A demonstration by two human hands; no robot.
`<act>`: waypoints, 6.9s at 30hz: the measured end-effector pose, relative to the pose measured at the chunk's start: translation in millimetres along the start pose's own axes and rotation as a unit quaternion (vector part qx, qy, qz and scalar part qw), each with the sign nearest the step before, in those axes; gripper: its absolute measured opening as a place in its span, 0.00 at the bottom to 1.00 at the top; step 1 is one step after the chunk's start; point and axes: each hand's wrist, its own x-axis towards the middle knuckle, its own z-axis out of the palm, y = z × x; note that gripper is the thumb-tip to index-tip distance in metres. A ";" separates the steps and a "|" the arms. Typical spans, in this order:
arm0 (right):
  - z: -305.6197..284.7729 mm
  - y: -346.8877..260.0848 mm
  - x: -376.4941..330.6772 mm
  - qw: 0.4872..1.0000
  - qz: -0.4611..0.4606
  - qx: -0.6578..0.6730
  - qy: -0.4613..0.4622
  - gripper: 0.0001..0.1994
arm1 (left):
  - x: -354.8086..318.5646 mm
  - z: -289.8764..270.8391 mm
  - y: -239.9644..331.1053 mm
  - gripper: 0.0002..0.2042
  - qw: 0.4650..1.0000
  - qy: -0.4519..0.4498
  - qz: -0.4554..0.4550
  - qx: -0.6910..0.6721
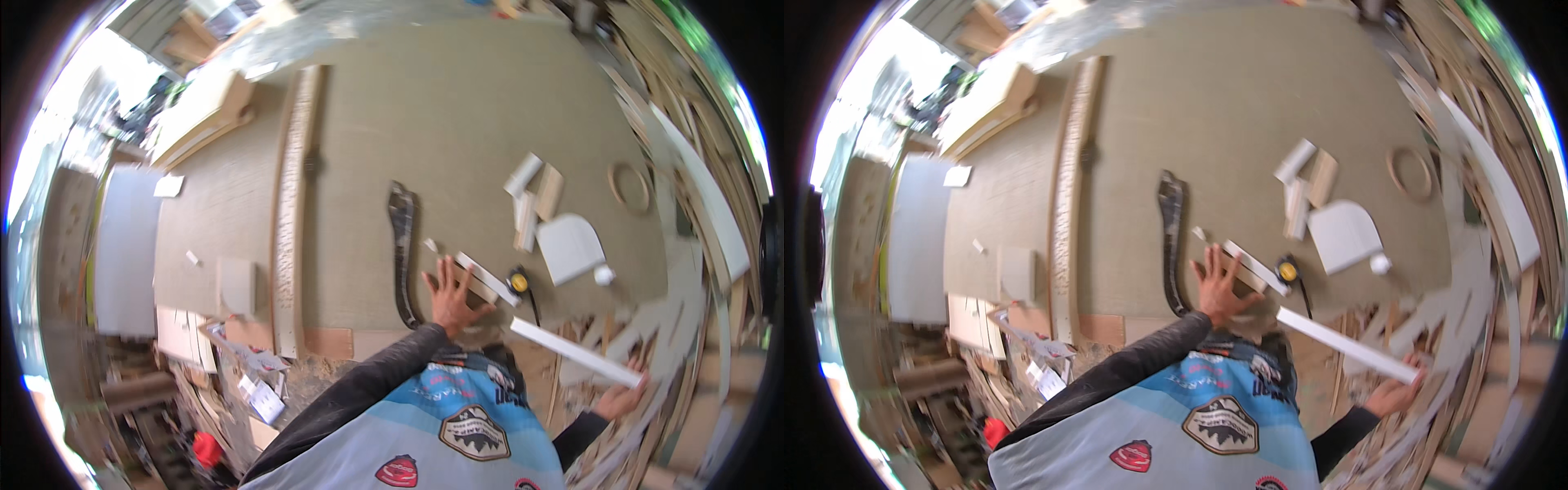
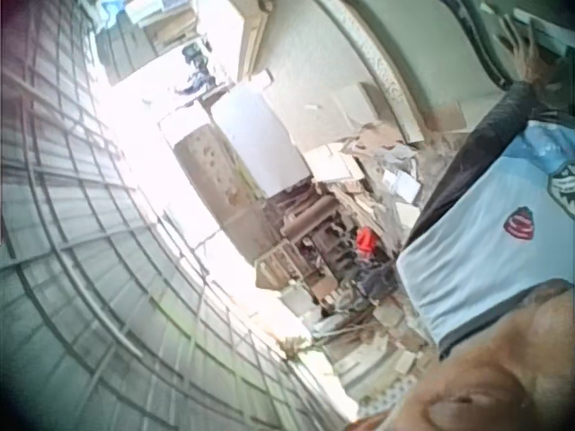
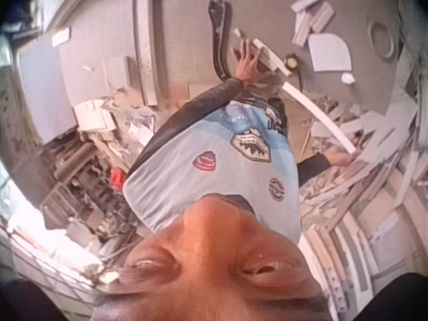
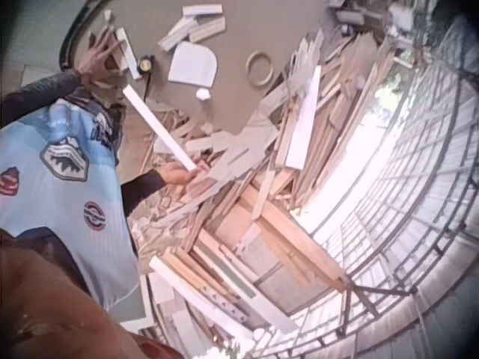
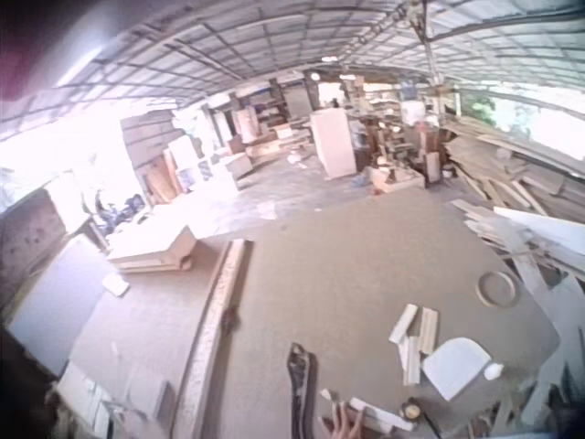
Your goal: The person cuts several small wooden strips from a sheet of wood using a blade and a straight edge, then applies glue from a bottle to the strips and arranges them on a larger rectangular piece of wood.
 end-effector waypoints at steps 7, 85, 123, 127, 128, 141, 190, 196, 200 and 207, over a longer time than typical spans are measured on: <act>-23.8 96.9 -38.4 0.992 0.113 -0.011 0.059 0.30 | -11.6 17.1 -20.8 0.54 0.996 0.048 -0.035 -0.059; 117.6 169.4 -123.9 0.563 0.270 -0.587 -0.516 0.30 | -27.4 10.5 -21.2 0.30 0.958 -0.098 0.263 0.050; 158.4 146.0 -106.5 0.372 0.276 -0.706 -0.536 0.30 | -24.3 21.2 -28.1 0.32 0.956 -0.095 0.279 0.005; 100.3 143.5 -84.1 0.566 0.342 -0.552 -0.508 0.20 | -25.0 13.7 -27.0 0.32 0.957 -0.101 0.272 -0.003; 93.2 141.2 -81.2 0.598 0.353 -0.516 -0.501 0.18 | -24.7 12.4 -27.4 0.32 0.958 -0.096 0.270 -0.001; 88.6 69.1 -67.8 0.961 0.127 -0.210 -0.124 0.08 | -14.7 -6.7 -13.1 0.57 0.986 -0.075 0.144 -0.046; 105.9 176.9 178.4 0.909 -0.063 -0.353 -0.212 0.12 | 121.7 19.8 35.6 0.48 0.984 -0.125 0.067 -0.104; 142.8 136.9 125.8 0.840 -0.299 -0.417 -0.174 0.18 | 81.2 40.9 43.7 0.30 0.979 0.091 -0.123 -0.131; 143.6 107.0 68.3 0.855 -0.294 -0.344 -0.252 0.29 | 59.0 48.9 76.1 0.25 0.975 0.142 -0.120 -0.120; 136.7 145.0 63.5 0.791 -0.280 -0.429 -0.334 0.42 | 45.8 36.8 137.4 0.36 0.987 0.100 -0.021 -0.127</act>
